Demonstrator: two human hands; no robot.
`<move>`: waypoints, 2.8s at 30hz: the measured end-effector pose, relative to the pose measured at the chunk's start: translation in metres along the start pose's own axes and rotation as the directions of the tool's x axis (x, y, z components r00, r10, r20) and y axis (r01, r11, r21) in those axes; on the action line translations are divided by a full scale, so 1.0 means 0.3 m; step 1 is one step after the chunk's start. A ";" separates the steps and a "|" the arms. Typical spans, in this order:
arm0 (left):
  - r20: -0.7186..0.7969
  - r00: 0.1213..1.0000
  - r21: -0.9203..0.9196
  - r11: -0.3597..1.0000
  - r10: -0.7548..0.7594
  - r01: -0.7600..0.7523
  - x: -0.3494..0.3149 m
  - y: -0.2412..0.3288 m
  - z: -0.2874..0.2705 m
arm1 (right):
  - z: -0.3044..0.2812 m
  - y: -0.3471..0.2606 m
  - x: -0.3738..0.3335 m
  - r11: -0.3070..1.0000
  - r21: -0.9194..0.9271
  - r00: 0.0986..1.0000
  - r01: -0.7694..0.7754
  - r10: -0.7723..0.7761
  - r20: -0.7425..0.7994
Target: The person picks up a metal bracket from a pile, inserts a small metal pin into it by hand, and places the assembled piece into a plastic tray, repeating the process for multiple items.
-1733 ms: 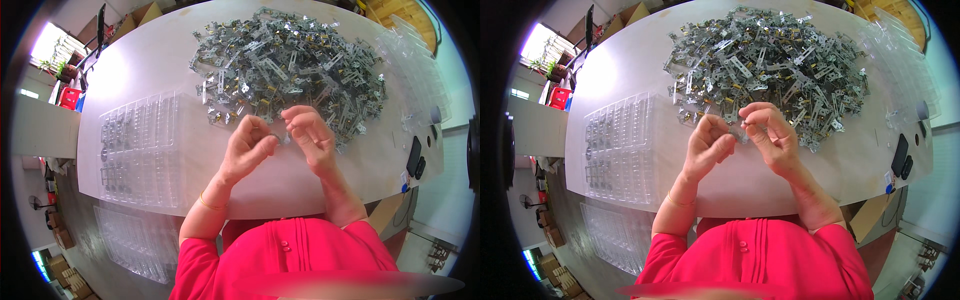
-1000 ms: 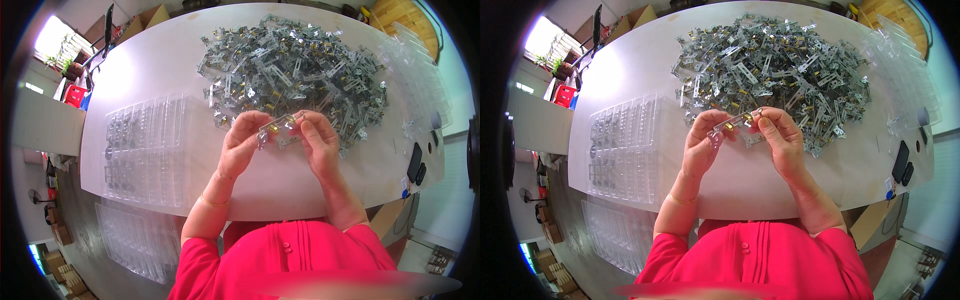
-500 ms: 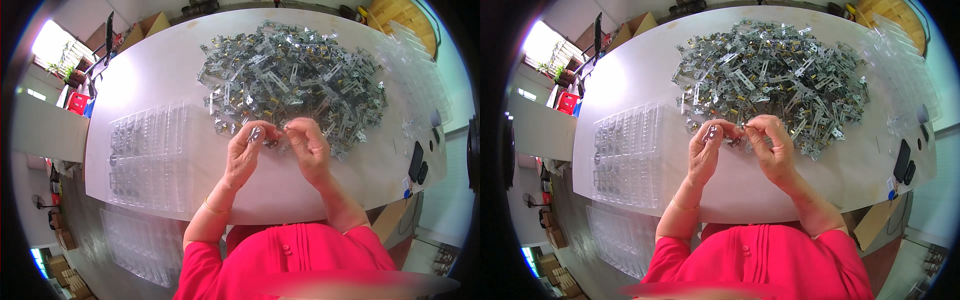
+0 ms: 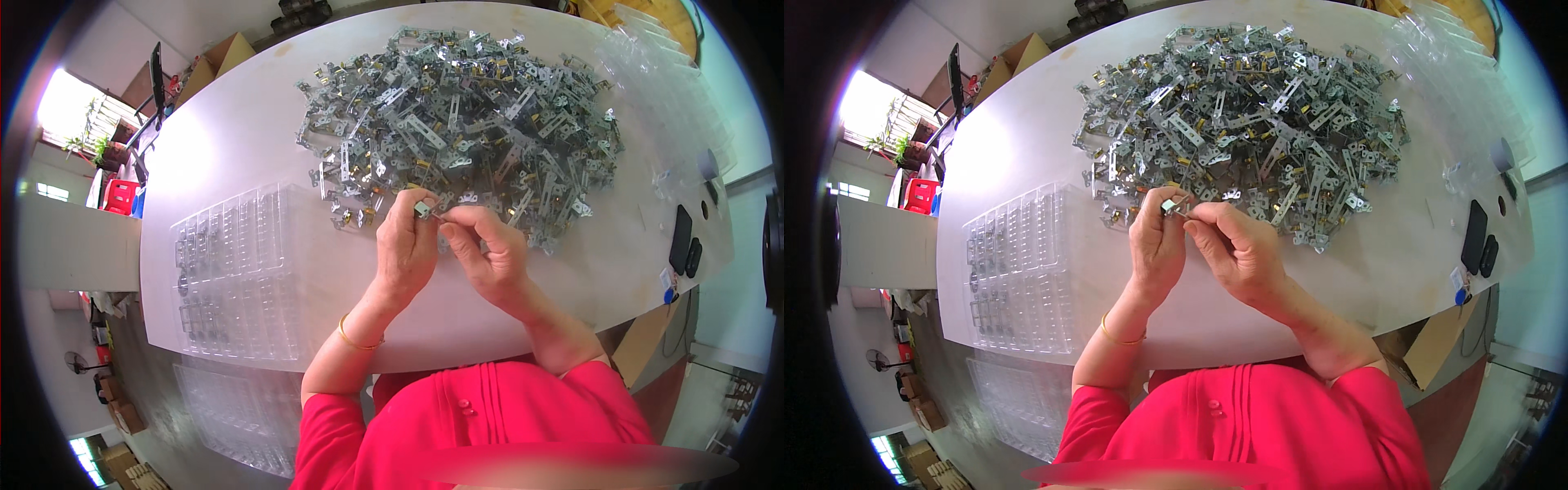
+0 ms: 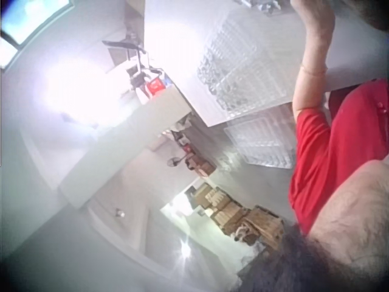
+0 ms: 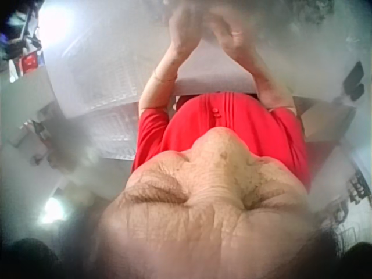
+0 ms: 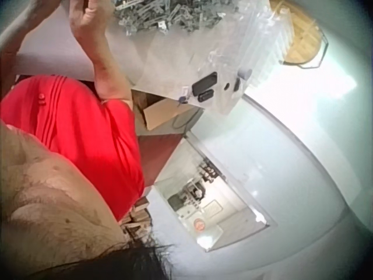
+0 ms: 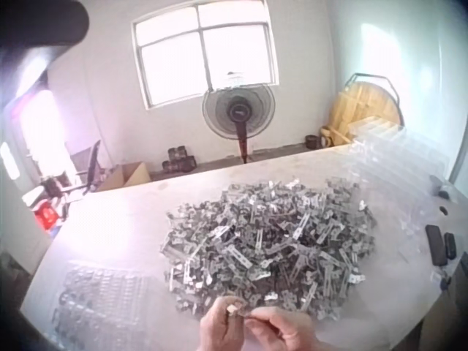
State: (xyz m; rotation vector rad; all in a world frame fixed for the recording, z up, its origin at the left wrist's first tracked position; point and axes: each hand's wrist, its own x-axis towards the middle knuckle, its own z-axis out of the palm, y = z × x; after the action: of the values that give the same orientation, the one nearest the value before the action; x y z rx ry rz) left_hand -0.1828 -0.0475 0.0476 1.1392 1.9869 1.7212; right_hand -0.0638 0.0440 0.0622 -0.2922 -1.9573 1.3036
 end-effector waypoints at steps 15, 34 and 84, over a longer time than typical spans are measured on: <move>0.021 0.904 0.627 0.698 0.427 -0.345 -0.005 -0.024 -0.023 | 0.012 -0.018 -0.014 0.998 -0.046 0.999 -0.045 0.044 -0.022; 0.102 0.873 0.392 0.788 0.476 -0.475 -0.016 -0.015 -0.015 | -0.021 0.028 0.017 0.994 -0.107 0.998 0.005 -0.012 -0.066; 0.144 0.841 0.286 0.791 0.522 -0.541 0.003 0.001 -0.068 | -0.050 -0.003 0.042 0.815 0.383 0.900 -0.435 0.396 0.179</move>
State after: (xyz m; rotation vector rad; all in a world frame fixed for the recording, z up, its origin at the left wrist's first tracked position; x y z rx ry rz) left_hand -0.1967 -0.0615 0.0534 2.0025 2.0871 1.5915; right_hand -0.0619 0.0612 0.0717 -0.4742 -1.6799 2.0139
